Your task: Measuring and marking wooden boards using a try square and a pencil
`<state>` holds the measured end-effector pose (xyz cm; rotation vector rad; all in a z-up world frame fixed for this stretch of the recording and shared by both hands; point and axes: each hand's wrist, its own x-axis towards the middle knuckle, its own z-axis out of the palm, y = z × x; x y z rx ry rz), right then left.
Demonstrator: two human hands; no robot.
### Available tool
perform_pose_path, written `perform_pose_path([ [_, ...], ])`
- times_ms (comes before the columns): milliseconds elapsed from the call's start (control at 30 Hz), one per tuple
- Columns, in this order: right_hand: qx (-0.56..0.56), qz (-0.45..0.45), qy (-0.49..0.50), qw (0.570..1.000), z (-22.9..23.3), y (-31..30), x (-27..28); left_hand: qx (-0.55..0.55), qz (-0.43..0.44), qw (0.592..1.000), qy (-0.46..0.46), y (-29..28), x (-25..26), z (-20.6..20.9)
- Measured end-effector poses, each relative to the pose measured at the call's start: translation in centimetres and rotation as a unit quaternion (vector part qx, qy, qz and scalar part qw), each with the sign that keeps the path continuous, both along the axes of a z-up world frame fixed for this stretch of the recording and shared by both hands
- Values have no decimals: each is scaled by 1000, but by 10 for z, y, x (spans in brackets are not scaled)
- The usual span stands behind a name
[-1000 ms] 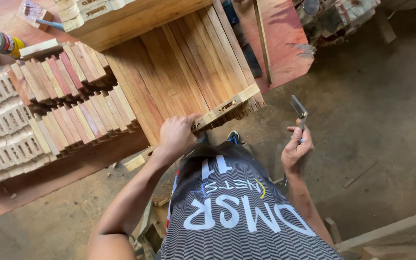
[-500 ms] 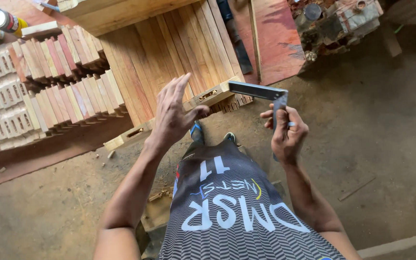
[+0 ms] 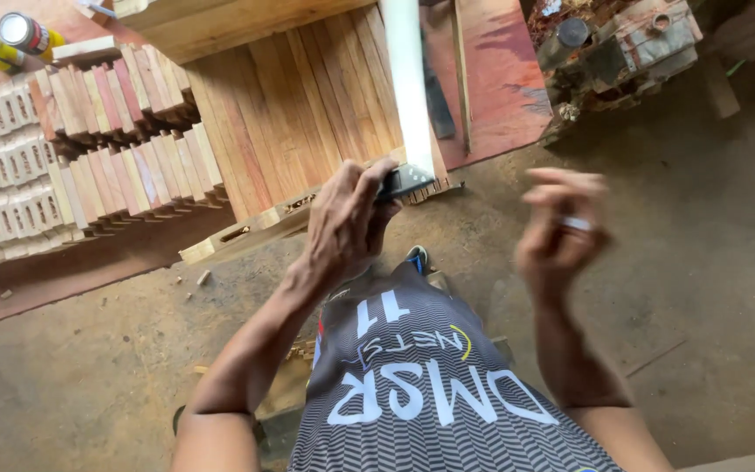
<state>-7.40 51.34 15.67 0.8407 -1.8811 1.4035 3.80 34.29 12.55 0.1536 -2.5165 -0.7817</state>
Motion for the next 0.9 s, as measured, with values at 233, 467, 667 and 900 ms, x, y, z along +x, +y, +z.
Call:
perform_pose_path([
  [233, -34, 242, -463, 852, -88, -39, 25, -51, 68, 994, -69, 25, -1, -70],
  [467, -59, 222, -522, 821, -123, -57, 15, -154, 120, 976, -92, 11, -1, -86],
  [667, -135, 218, -555, 791, -139, -76, 21, 1, 4, 992, -129, -31, -17, -56],
  [900, -135, 208, -585, 772, -126, -84, 17, 47, -33, 967, -247, -45, -28, -52],
])
